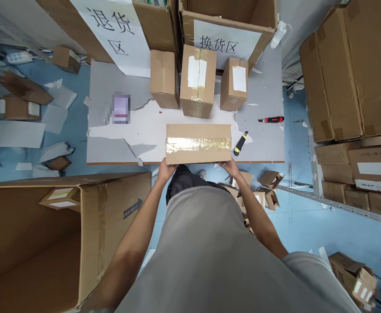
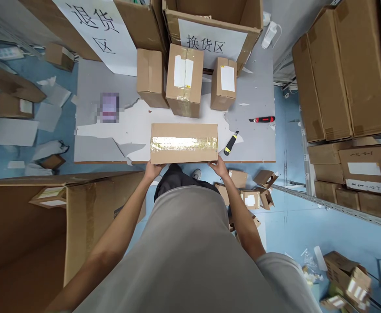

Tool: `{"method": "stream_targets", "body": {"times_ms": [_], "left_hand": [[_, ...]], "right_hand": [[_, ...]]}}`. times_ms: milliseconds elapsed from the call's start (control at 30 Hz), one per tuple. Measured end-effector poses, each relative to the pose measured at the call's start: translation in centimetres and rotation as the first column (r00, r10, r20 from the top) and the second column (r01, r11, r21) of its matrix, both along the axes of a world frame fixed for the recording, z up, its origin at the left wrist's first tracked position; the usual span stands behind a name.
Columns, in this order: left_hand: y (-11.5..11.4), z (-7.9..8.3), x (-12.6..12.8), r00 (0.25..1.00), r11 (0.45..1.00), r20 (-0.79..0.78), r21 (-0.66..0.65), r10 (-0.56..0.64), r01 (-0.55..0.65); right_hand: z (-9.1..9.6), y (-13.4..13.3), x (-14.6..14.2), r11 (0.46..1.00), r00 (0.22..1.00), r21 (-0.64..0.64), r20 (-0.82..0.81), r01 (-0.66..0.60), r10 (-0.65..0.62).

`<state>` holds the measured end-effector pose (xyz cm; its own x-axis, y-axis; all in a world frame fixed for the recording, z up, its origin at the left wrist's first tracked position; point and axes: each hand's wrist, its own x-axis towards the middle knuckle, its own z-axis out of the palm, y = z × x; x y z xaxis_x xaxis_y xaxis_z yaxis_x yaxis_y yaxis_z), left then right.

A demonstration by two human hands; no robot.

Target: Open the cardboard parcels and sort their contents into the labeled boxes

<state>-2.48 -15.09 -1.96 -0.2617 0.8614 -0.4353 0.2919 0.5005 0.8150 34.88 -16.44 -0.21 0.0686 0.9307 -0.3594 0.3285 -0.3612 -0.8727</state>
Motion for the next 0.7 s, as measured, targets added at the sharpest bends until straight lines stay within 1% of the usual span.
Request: {"method": "stream_targets", "body": {"times_ms": [67, 133, 200, 300, 367, 433, 500, 567, 633, 700], "left_hand": [[0.5, 0.5, 0.0, 1.0, 1.0, 0.027, 0.007, -0.002, 0.001], [0.6, 1.4, -0.2, 0.998, 1.0, 0.063, 0.019, -0.009, 0.008], [0.3, 2.7, -0.5, 0.994, 0.999, 0.106, 0.039, -0.024, 0.02], [-0.4, 5.0, -1.2, 0.987, 0.997, 0.155, 0.072, -0.049, 0.039], [-0.6, 6.3, -1.7, 0.99, 0.996, 0.135, 0.085, -0.046, 0.034], [-0.5, 7.3, -1.9, 0.997, 0.997, 0.077, 0.077, -0.026, 0.02], [0.0, 7.6, -1.8, 0.999, 0.999, 0.033, 0.044, -0.008, 0.006], [0.6, 7.4, -1.5, 0.999, 1.0, 0.034, 0.018, 0.021, -0.022], [0.8, 6.8, -1.3, 0.996, 0.997, 0.058, 0.032, 0.063, -0.065], [0.5, 5.9, -1.3, 0.99, 0.993, 0.094, 0.06, 0.1, -0.106]], "right_hand": [[0.4, 0.4, -0.3, 1.0, 1.0, -0.01, 0.0, 0.003, -0.003], [1.1, 0.5, -0.2, 1.0, 1.0, -0.011, 0.001, 0.007, -0.007], [2.2, 0.5, -0.1, 1.0, 1.0, 0.021, -0.006, 0.01, -0.01], [4.1, 0.0, 0.1, 0.994, 0.999, 0.105, -0.038, 0.017, -0.013], [5.3, -0.2, 0.0, 0.99, 0.999, 0.137, -0.039, 0.028, -0.023], [6.2, -0.3, -0.4, 0.99, 0.999, 0.139, 0.014, 0.027, -0.029], [6.5, 0.0, -0.9, 0.991, 0.996, 0.131, 0.088, 0.016, -0.028], [6.5, 0.3, -1.3, 0.991, 0.994, 0.132, 0.107, 0.015, -0.029], [6.1, 0.5, -1.3, 0.99, 0.998, 0.137, 0.057, 0.021, -0.029], [5.3, 0.3, -0.9, 0.992, 0.999, 0.123, -0.019, 0.039, -0.037]]}}
